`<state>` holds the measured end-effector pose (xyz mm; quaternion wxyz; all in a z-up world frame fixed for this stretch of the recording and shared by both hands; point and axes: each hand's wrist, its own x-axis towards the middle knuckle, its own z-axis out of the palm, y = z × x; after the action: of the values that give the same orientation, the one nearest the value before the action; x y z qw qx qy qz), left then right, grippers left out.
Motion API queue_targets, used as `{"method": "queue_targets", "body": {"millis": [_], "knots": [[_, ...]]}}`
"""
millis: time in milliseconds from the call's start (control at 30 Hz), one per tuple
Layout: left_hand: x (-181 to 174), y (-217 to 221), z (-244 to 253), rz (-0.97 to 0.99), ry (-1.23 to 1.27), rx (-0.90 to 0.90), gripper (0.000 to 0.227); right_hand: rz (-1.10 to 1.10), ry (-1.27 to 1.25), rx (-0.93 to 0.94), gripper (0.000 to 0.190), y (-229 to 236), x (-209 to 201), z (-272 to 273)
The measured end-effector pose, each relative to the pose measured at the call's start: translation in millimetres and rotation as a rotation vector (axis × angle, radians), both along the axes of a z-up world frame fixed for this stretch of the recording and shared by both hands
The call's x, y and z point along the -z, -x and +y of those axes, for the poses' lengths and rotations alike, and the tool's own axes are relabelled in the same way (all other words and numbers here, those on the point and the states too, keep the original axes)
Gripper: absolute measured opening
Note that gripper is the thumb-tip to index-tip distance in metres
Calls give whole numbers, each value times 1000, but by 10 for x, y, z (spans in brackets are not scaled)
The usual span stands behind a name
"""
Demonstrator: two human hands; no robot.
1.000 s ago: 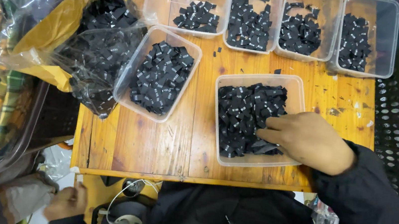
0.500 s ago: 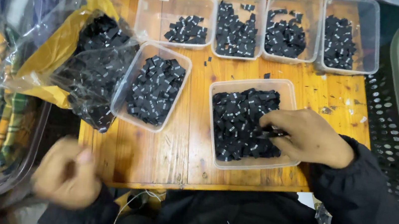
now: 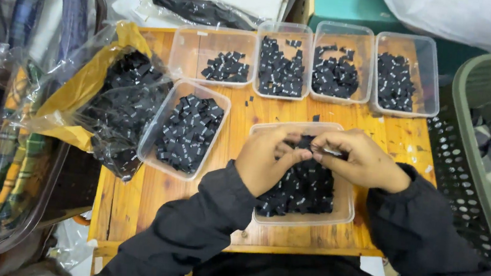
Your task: Trimming excess plastic from small black components and sorting them into plastic containers.
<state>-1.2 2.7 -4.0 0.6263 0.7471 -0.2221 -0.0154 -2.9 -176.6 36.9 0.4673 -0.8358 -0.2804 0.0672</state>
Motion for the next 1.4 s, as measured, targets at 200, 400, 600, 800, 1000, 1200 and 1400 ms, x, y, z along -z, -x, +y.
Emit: {"method": "queue_targets", "body": {"millis": [200, 400, 600, 800, 1000, 1200, 1400], "knots": [[106, -37, -70, 195, 167, 49, 11, 65, -67, 19, 5, -2, -52, -19], [84, -17, -66, 199, 166, -5, 10, 231, -188, 181, 8, -2, 78, -85], [59, -24, -39, 173, 166, -4, 13, 267, -253, 228, 4, 30, -17, -24], [57, -33, -19, 152, 144, 50, 16, 151, -162, 231, 12, 22, 128, 5], [37, -35, -12, 103, 116, 50, 16, 99, -134, 240, 7, 50, 139, 31], [44, -10, -2, 92, 75, 48, 15, 128, -143, 223, 5, -8, 216, -38], [-133, 20, -24, 90, 120, 61, 17, 108, -126, 189, 7, 28, 137, 7]]}}
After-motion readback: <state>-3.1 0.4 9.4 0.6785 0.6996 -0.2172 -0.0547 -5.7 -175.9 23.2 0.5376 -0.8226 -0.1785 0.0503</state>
